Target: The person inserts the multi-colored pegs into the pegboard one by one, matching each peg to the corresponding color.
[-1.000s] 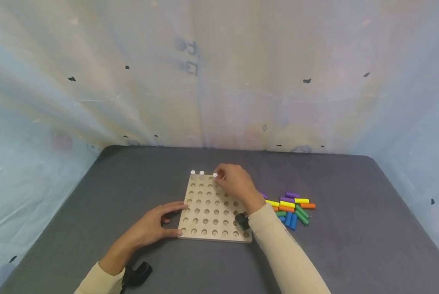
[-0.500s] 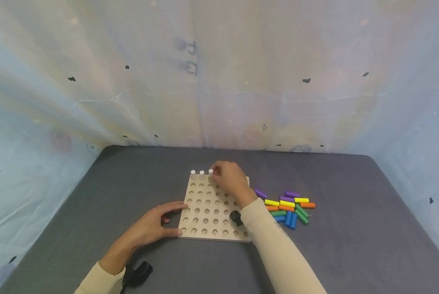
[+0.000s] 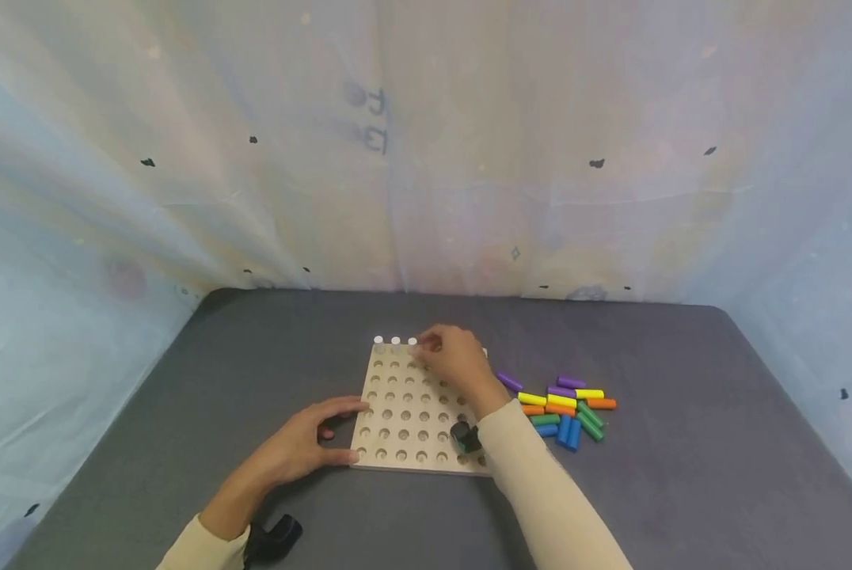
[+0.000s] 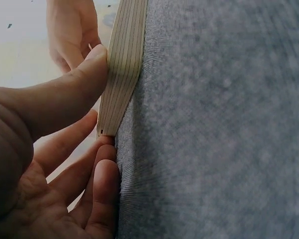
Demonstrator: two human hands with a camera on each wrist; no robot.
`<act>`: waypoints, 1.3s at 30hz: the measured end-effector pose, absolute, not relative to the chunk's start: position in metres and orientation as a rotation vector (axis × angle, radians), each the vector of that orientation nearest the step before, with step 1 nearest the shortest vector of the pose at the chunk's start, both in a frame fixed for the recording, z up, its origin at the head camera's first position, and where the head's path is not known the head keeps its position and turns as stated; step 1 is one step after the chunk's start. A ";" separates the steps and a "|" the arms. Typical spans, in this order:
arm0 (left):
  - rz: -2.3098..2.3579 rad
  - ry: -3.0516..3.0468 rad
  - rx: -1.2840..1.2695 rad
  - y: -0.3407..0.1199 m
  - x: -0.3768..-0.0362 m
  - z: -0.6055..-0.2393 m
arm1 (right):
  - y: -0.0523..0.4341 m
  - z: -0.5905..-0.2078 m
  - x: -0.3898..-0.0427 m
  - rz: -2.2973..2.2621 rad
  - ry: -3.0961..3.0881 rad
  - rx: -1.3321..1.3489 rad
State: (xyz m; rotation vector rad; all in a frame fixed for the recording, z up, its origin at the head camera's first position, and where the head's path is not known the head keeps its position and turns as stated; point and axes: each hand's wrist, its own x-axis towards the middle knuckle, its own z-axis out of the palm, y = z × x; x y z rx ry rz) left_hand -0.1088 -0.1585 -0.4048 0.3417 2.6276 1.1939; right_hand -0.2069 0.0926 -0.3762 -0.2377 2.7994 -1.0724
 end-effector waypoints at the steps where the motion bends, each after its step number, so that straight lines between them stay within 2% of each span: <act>1: 1.202 2.621 0.337 -0.158 -0.108 -0.406 | 0.098 -0.376 -0.202 -1.088 2.794 -0.235; 9: 1.242 2.612 0.365 -0.157 -0.110 -0.407 | 0.147 -0.367 -0.155 -1.204 2.789 -0.191; 19: 1.219 2.611 0.397 -0.160 -0.112 -0.407 | 0.195 -0.364 -0.102 -1.139 2.845 -0.045; 29: 1.215 2.638 0.342 -0.159 -0.113 -0.406 | 0.210 -0.362 -0.108 -1.027 2.891 -0.079; 39: 1.205 2.658 0.339 -0.158 -0.113 -0.406 | 0.245 -0.377 -0.114 -0.864 3.021 -0.009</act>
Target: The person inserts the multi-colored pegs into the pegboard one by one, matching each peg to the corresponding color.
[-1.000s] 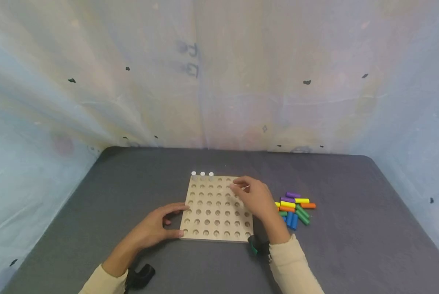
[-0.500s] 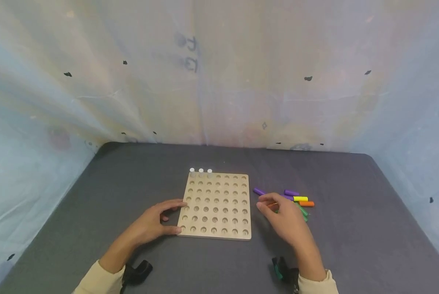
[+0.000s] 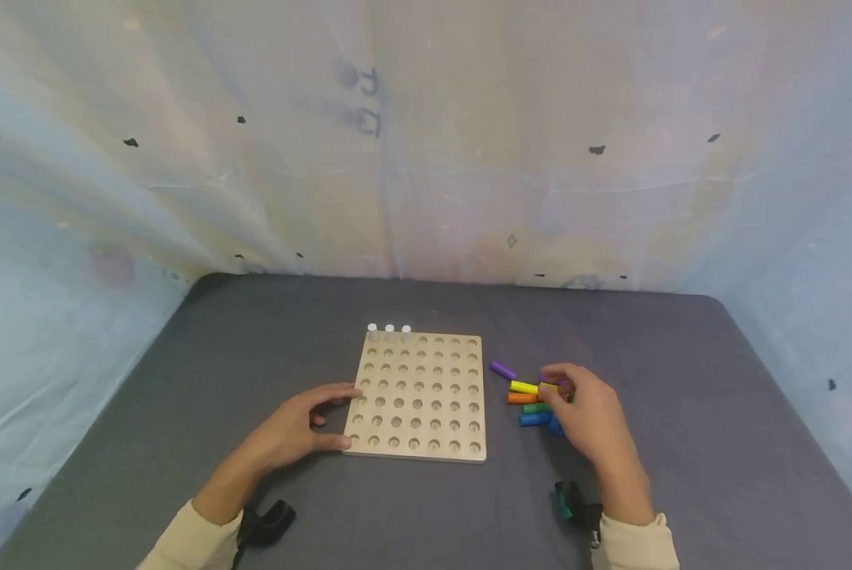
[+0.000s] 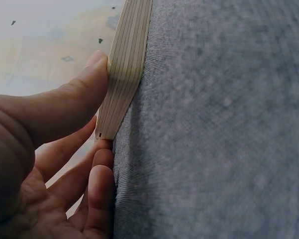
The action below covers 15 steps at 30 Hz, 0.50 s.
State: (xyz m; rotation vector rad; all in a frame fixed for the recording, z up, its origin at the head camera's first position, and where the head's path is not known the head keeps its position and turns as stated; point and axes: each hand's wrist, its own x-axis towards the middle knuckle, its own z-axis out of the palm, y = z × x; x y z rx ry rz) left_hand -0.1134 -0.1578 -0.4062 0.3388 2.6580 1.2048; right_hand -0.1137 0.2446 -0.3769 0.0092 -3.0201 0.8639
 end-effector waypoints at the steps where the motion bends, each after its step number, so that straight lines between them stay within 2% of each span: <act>1: 1.203 2.657 0.338 -0.157 -0.113 -0.407 | 0.248 -0.378 -0.114 0.853 -3.017 0.006; 15: 1.222 2.643 0.302 -0.157 -0.113 -0.407 | 0.261 -0.386 -0.124 0.767 -3.065 0.007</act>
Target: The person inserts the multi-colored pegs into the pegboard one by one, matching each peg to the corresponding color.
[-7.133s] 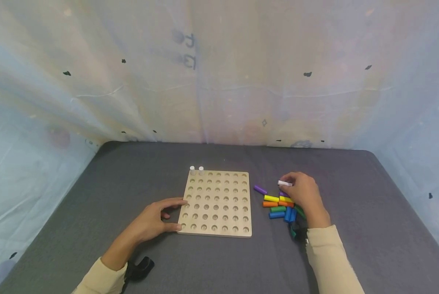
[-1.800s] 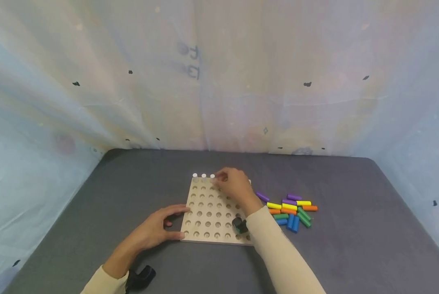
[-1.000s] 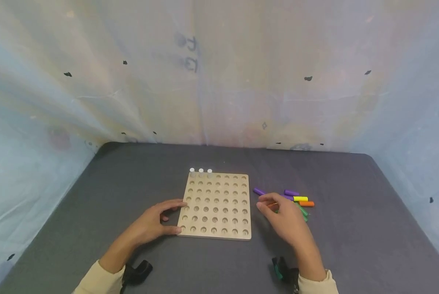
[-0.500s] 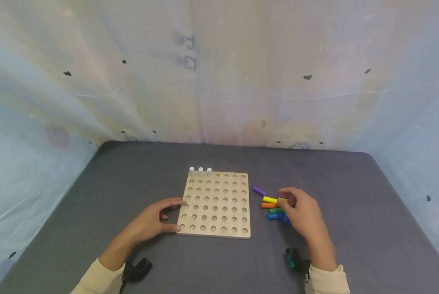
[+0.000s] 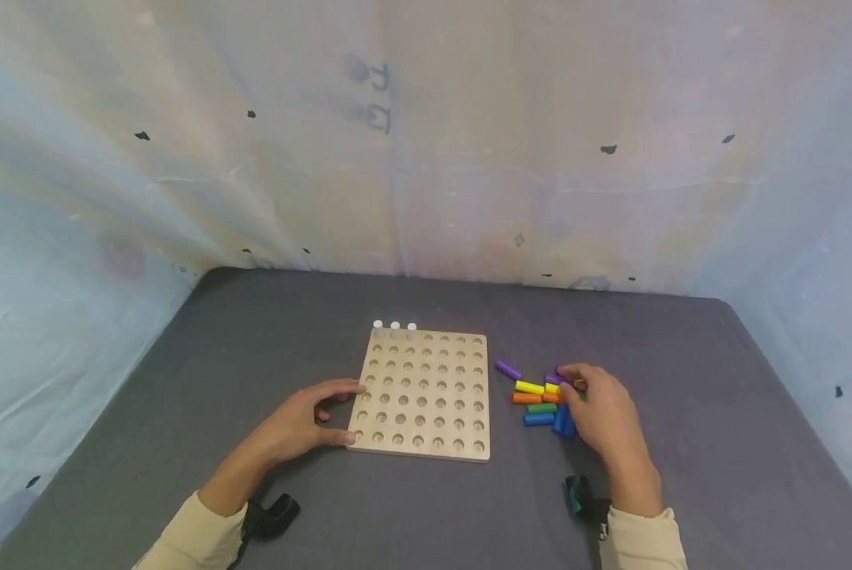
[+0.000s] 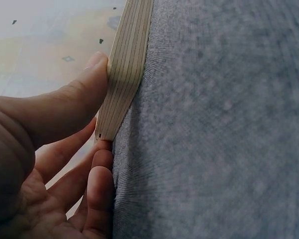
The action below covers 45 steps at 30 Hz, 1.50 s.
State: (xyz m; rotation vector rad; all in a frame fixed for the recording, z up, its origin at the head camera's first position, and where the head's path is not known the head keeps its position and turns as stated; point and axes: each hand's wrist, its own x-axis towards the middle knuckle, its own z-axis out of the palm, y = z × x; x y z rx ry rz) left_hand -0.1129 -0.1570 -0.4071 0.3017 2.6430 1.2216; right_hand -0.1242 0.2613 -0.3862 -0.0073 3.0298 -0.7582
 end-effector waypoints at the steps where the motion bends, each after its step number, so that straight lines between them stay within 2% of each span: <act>1: 1.220 2.641 0.308 -0.157 -0.112 -0.407 | 0.262 -0.386 -0.124 -0.748 3.032 -0.012; 16: 1.228 2.622 0.348 -0.150 -0.112 -0.410 | 0.263 -0.394 -0.121 -0.673 3.062 -0.016; 29: 1.230 2.638 0.285 -0.151 -0.110 -0.410 | 0.249 -0.394 -0.127 -0.659 3.013 -0.013; 45: 1.210 2.667 0.280 -0.155 -0.111 -0.408 | 0.231 -0.397 -0.128 -0.734 3.109 -0.265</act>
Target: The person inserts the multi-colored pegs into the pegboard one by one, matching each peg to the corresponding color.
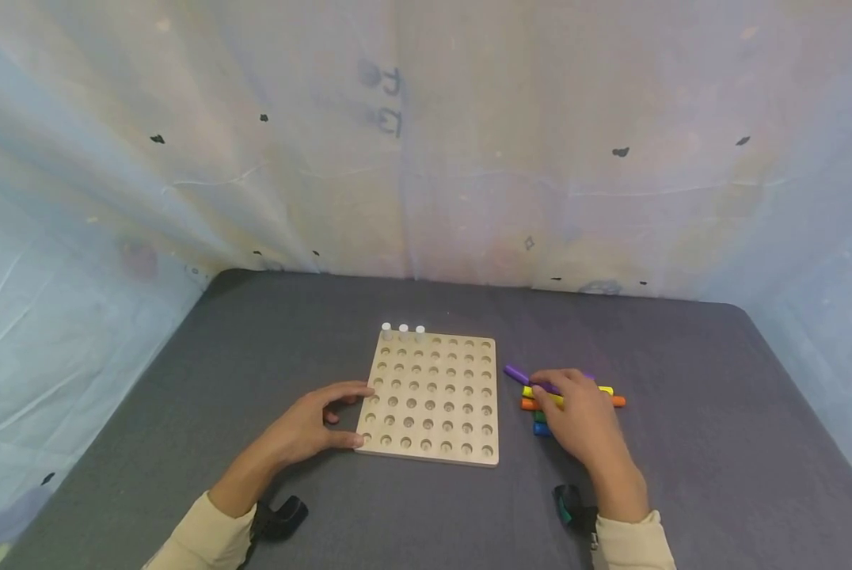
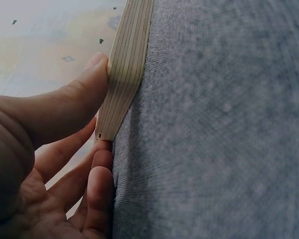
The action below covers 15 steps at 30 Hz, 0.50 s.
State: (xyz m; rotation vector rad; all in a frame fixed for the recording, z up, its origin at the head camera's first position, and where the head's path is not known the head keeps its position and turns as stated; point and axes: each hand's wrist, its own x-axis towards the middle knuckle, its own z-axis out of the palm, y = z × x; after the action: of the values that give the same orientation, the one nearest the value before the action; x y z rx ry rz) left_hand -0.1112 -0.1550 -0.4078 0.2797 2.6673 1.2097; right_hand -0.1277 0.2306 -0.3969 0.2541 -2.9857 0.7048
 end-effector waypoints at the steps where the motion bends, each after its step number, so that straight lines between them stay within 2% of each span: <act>1: 1.212 2.665 0.284 -0.155 -0.111 -0.408 | 0.231 -0.397 -0.127 0.705 -2.980 0.264; 15: 1.220 2.649 0.299 -0.155 -0.113 -0.407 | 0.233 -0.395 -0.136 0.678 -3.048 0.191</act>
State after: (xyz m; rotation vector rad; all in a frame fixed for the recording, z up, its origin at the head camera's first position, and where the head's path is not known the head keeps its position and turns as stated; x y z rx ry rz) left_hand -0.1127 -0.1546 -0.4067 0.2985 2.6491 1.2202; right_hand -0.1355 0.2334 -0.3947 0.1913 -3.0478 0.6779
